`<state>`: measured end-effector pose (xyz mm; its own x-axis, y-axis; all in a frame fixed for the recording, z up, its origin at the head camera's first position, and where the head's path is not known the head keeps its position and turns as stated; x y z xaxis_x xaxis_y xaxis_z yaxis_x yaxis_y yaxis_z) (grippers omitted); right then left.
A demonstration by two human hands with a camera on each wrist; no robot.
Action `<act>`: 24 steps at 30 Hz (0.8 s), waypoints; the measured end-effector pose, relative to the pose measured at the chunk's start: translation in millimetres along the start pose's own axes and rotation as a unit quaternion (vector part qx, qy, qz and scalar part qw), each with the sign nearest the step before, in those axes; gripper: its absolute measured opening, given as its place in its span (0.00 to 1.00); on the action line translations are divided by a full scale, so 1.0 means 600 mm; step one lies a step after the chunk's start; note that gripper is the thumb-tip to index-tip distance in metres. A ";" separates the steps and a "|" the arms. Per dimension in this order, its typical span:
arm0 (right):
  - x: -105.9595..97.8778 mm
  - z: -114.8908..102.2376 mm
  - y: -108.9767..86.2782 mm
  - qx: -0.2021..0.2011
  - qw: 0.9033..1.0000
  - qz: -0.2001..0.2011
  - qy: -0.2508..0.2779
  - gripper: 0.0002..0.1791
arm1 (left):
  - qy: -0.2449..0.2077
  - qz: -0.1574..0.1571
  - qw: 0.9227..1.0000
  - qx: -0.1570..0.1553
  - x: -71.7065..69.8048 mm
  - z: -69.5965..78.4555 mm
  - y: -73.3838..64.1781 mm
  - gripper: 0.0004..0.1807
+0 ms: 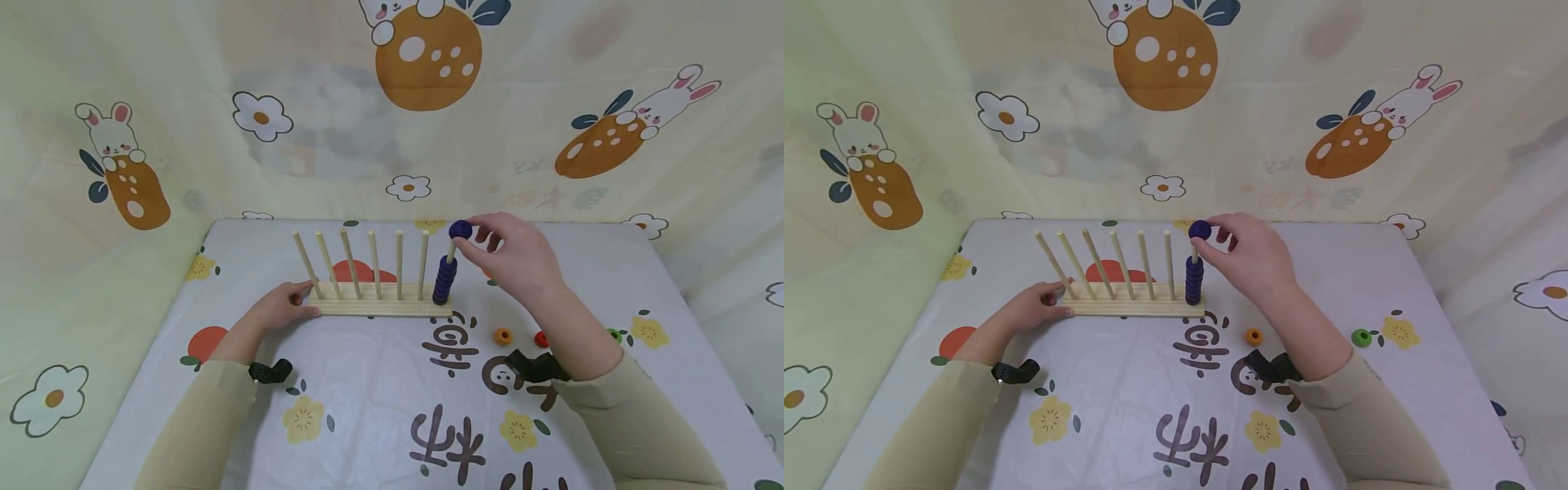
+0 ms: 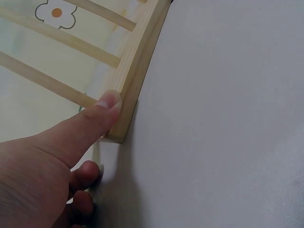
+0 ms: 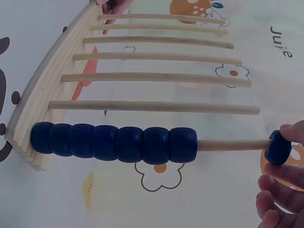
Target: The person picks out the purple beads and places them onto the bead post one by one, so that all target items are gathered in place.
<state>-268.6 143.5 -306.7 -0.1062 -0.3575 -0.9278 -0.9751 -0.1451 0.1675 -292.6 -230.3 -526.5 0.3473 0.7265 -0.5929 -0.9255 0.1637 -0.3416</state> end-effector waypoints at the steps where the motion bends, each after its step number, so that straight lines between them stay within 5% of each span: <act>1: 0.001 -0.001 0.000 -0.001 1.000 0.000 -0.002 0.28 | 0.000 0.000 1.000 0.000 0.000 0.000 0.000 0.42; 24: 0.023 -0.003 0.002 0.004 1.000 -0.015 -0.019 0.28 | -0.001 -0.002 1.000 0.002 0.000 0.005 -0.003 0.42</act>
Point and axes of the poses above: each hand's wrist, its own y-axis towards the middle knuckle, its own x-axis out of the palm, z = x × y, the point moved 10 cm from there along y, towards the middle knuckle, and after that the axes turned 13 degrees about -y, right-handed, at the moved point
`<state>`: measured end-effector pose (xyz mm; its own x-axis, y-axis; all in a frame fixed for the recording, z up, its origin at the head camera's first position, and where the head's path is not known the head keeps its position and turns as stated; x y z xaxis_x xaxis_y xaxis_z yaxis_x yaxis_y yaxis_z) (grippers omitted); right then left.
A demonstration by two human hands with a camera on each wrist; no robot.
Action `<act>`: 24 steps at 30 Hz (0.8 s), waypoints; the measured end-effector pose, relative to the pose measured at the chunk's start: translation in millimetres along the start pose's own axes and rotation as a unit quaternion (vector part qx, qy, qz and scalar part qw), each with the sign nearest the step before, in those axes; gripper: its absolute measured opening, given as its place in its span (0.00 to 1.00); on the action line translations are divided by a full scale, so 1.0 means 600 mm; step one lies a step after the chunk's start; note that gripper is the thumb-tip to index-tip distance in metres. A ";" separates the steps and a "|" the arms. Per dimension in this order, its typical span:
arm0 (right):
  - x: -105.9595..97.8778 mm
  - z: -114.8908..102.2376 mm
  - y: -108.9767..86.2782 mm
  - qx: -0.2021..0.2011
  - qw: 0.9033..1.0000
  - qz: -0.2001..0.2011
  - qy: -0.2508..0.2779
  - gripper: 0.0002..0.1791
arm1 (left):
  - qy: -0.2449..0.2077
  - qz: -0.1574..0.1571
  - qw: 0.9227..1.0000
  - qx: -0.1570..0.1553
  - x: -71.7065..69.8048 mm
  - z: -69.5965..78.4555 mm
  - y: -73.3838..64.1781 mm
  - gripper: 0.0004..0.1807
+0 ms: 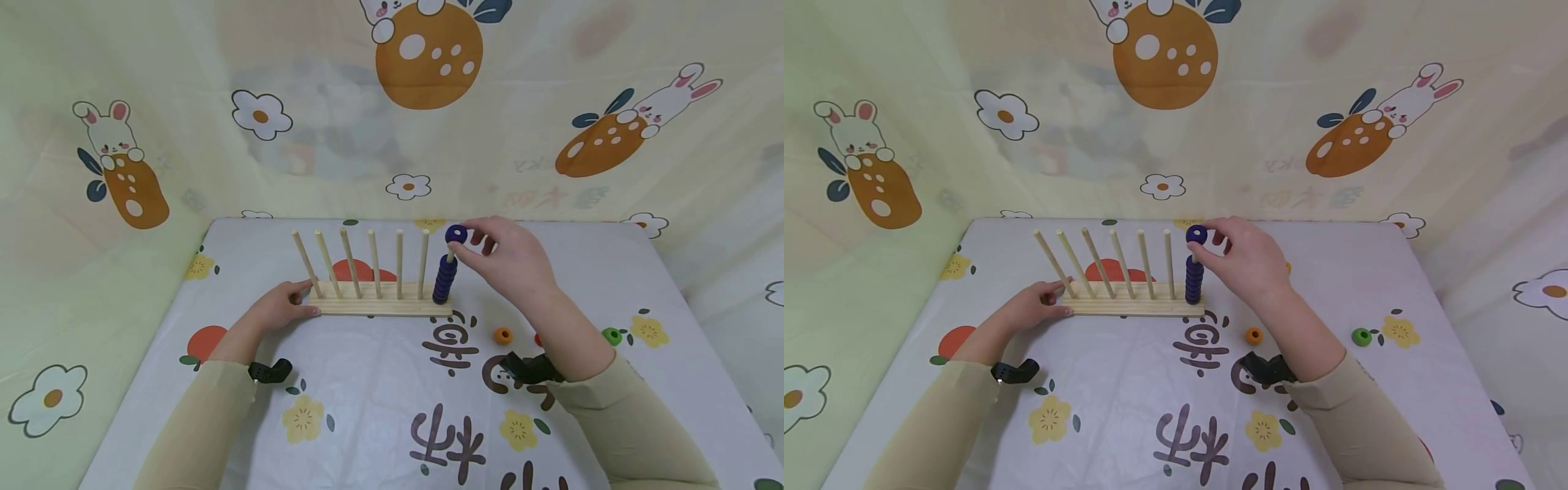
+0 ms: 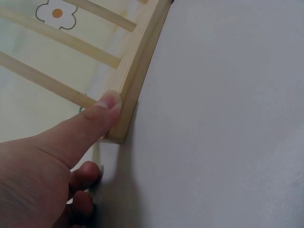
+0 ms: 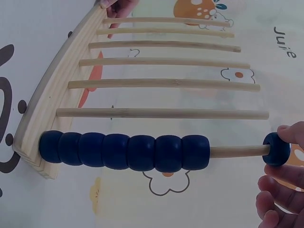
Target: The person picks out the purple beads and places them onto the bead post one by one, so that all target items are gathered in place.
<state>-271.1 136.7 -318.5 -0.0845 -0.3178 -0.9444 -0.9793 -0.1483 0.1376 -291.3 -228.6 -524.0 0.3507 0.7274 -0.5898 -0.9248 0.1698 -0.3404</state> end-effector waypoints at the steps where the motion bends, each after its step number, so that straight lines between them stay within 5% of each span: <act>1: 0.000 0.000 0.000 -0.001 1.000 0.000 -0.001 0.28 | 0.000 0.000 1.000 0.000 0.000 0.000 0.000 0.42; 24: 0.005 0.003 0.000 -0.009 1.000 0.007 -0.005 0.27 | 0.001 -0.002 1.000 -0.002 0.001 0.000 0.000 0.42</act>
Point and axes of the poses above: each hand's wrist, its own y-axis towards the middle knuckle, its own x-axis out of the palm, z = x × y, the point moved 10 cm from there along y, towards the middle knuckle, and after that the axes turned 13 degrees about -y, right-handed, at the moved point
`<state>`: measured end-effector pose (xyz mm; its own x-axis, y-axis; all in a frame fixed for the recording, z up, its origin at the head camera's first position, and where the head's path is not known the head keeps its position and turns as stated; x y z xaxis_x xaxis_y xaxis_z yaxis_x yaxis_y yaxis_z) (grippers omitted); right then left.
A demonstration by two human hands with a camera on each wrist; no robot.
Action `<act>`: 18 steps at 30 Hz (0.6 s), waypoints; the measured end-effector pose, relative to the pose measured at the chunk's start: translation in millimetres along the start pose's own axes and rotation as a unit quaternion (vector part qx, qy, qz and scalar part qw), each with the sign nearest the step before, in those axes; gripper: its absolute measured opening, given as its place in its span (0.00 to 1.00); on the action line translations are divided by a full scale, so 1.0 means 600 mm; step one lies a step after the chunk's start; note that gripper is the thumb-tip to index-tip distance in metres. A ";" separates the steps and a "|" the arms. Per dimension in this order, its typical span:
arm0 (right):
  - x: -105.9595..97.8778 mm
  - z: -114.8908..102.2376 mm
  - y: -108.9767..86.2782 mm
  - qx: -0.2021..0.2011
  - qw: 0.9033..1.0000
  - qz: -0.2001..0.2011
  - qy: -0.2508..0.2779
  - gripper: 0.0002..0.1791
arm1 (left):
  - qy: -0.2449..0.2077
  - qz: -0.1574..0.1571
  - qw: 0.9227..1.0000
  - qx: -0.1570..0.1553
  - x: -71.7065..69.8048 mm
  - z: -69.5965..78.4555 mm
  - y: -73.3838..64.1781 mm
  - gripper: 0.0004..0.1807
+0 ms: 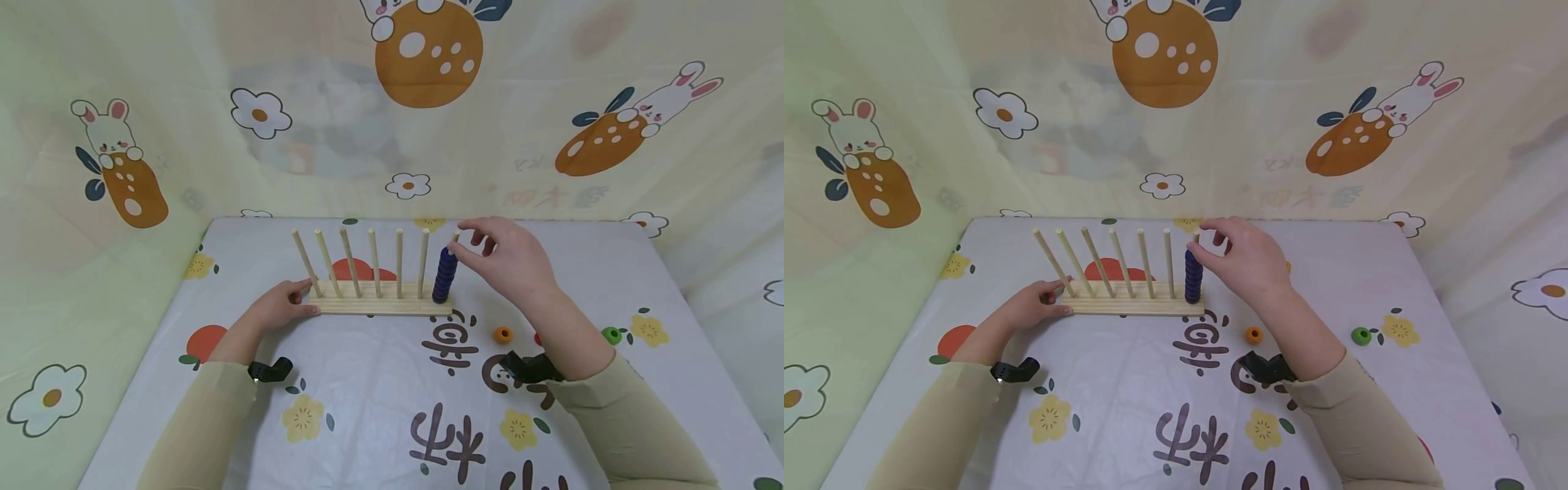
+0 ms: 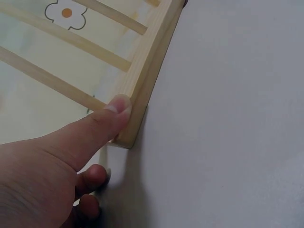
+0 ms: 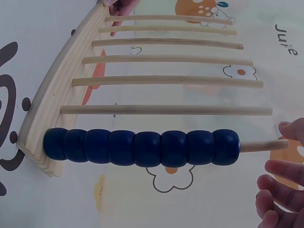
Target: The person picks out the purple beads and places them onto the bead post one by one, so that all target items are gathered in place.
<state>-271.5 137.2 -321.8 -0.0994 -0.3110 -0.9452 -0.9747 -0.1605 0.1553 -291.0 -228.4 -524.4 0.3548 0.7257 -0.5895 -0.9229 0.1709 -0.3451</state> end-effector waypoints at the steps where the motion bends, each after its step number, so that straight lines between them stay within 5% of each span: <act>1: 0.000 0.001 -0.001 0.001 1.000 0.000 0.002 0.27 | -0.001 -0.001 1.000 -0.001 0.000 0.000 0.000 0.42; 10: 0.003 0.011 -0.007 0.005 1.000 0.009 0.017 0.25 | -0.005 0.002 1.000 0.004 0.001 -0.005 0.001 0.43; 18: 0.011 0.025 -0.012 -0.001 1.000 0.009 0.014 0.23 | -0.012 0.019 1.000 0.018 -0.007 0.002 -0.021 0.41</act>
Point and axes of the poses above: each hand's wrist, its own y-axis towards the middle knuckle, its own x-axis out of the palm, z = x × y, the point moved 10 cm from there along y, towards the middle knuckle, and after that the axes turned 13 degrees about -y, right-handed, at the moved point
